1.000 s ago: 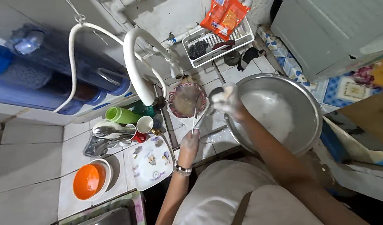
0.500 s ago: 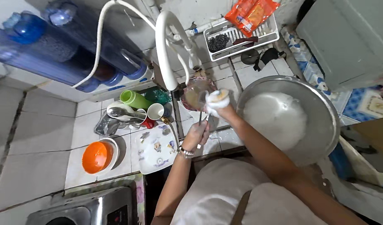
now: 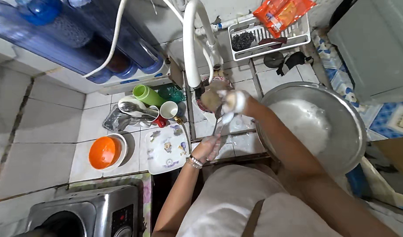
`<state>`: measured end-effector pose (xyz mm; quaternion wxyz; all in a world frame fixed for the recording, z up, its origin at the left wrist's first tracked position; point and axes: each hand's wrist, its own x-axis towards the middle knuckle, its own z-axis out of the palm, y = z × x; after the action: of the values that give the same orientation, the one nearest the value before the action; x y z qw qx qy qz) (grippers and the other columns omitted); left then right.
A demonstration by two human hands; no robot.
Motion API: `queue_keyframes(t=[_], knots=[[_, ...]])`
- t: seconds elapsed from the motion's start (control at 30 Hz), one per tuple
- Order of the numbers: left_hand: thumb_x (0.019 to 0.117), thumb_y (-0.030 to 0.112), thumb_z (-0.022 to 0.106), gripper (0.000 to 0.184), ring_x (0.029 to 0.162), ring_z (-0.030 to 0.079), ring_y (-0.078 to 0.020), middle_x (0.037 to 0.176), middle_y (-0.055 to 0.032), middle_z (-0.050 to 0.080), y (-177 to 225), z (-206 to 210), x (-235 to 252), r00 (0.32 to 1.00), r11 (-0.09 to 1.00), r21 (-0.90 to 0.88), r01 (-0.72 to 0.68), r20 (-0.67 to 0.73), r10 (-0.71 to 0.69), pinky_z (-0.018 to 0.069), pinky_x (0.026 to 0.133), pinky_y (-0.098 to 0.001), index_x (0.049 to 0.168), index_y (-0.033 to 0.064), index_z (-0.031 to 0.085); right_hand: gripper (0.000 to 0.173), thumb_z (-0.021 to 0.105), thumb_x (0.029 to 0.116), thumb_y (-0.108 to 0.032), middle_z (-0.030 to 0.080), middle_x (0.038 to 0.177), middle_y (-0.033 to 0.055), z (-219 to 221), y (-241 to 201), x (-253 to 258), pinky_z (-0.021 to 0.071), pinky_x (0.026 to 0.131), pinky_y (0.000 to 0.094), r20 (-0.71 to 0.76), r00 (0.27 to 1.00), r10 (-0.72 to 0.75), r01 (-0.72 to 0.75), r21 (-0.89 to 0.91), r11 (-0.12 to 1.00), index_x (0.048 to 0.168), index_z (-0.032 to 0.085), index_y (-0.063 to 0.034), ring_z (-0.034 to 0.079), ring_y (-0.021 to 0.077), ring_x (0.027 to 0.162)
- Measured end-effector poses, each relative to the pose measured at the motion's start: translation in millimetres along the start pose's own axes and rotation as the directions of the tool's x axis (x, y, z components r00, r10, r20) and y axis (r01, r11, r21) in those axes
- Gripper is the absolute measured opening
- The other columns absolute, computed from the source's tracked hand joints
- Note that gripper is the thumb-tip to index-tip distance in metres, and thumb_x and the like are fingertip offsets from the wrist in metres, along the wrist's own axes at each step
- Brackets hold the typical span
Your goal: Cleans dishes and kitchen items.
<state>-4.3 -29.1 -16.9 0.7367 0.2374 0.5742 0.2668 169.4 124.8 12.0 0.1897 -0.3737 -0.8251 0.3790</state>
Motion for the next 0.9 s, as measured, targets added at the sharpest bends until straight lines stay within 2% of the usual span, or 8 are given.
queue_keyframes(t=[0.13,0.3,0.4,0.53,0.6,0.67,0.8,0.9], knots=[[0.1131,0.031,0.031,0.043,0.037,0.032,-0.0002,0.051,0.0090,0.037,4,-8,-3,0.996,0.987,0.159,0.030,0.081,-0.044,0.0276,0.036,-0.0150,0.076,0.0150,0.047,0.068,0.086,0.0788,-0.019,0.056,0.137,0.0238,3,-45,18,0.0507,0.094,0.0633,0.533,0.836,0.129,0.200,-0.515,0.833,0.141,0.059,-0.0124,0.058,0.0445,0.121],[0.1125,0.033,0.035,0.039,0.038,0.033,-0.0013,0.052,0.0081,0.038,6,-19,-11,0.998,0.949,0.315,0.022,0.043,-0.038,0.0289,0.037,-0.0164,0.084,0.0124,0.051,0.020,0.069,0.0950,-0.016,0.067,0.096,0.0230,12,-38,29,0.0485,0.084,0.0638,0.728,0.680,0.083,0.323,-0.400,0.858,0.095,0.070,0.0036,0.065,0.0417,0.097],[0.1130,0.032,0.031,0.042,0.037,0.033,-0.0011,0.050,0.0087,0.037,2,-21,-17,0.998,0.974,0.223,-0.035,0.063,0.021,0.0293,0.037,-0.0164,0.080,0.0137,0.049,0.015,0.071,0.0929,-0.009,0.064,0.083,0.0172,0,-30,37,0.0491,0.075,0.0508,0.666,0.746,0.007,0.114,-0.137,0.984,0.091,0.069,0.0054,0.062,0.0291,0.079],[0.1131,0.031,0.028,0.044,0.036,0.033,-0.0015,0.049,0.0087,0.037,-3,-16,-15,0.994,0.992,0.068,-0.106,-0.019,0.107,0.0290,0.036,-0.0166,0.078,0.0147,0.048,0.037,0.080,0.0820,-0.007,0.070,0.102,0.0159,27,23,43,0.0548,0.089,0.0383,0.260,0.965,-0.017,-0.031,0.180,0.983,0.113,0.066,0.0061,0.067,0.0195,0.094],[0.1138,0.033,0.026,0.043,0.036,0.032,-0.0013,0.050,0.0085,0.037,-2,-12,-12,0.990,0.993,0.001,-0.114,-0.089,0.114,0.0282,0.035,-0.0160,0.081,0.0143,0.047,0.041,0.071,0.0875,0.002,0.069,0.113,0.0195,49,31,40,0.0531,0.097,0.0350,-0.086,0.993,0.078,-0.021,0.527,0.850,0.125,0.059,0.0112,0.067,0.0199,0.105],[0.1140,0.033,0.025,0.044,0.036,0.032,-0.0010,0.050,0.0084,0.036,-3,-8,-7,0.980,0.981,-0.113,-0.155,-0.144,0.138,0.0284,0.035,-0.0155,0.081,0.0140,0.046,0.016,0.053,0.0998,-0.004,0.072,0.096,0.0112,69,16,44,0.0600,0.082,0.0349,-0.276,0.931,0.237,0.101,0.823,0.559,0.111,0.062,0.0039,0.070,0.0168,0.087],[0.1143,0.031,0.021,0.043,0.036,0.033,-0.0003,0.051,0.0086,0.037,3,-3,2,0.961,0.943,-0.212,-0.257,-0.161,0.226,0.0299,0.035,-0.0145,0.082,0.0137,0.045,0.021,0.055,0.1048,-0.013,0.060,0.094,0.0003,102,-11,10,0.0525,0.069,0.0250,-0.008,0.913,0.408,-0.198,0.866,0.460,0.125,0.055,-0.0056,0.058,0.0047,0.076],[0.1123,0.021,0.017,0.046,0.037,0.035,0.0011,0.050,0.0092,0.042,3,-1,9,0.946,0.911,-0.254,-0.324,-0.091,0.311,0.0304,0.036,-0.0133,0.077,0.0144,0.047,0.016,0.054,0.1048,-0.008,0.067,0.085,0.0054,113,-29,5,0.0573,0.070,0.0286,0.155,0.920,0.361,-0.269,0.918,0.292,0.118,0.059,0.0006,0.065,0.0108,0.073]])
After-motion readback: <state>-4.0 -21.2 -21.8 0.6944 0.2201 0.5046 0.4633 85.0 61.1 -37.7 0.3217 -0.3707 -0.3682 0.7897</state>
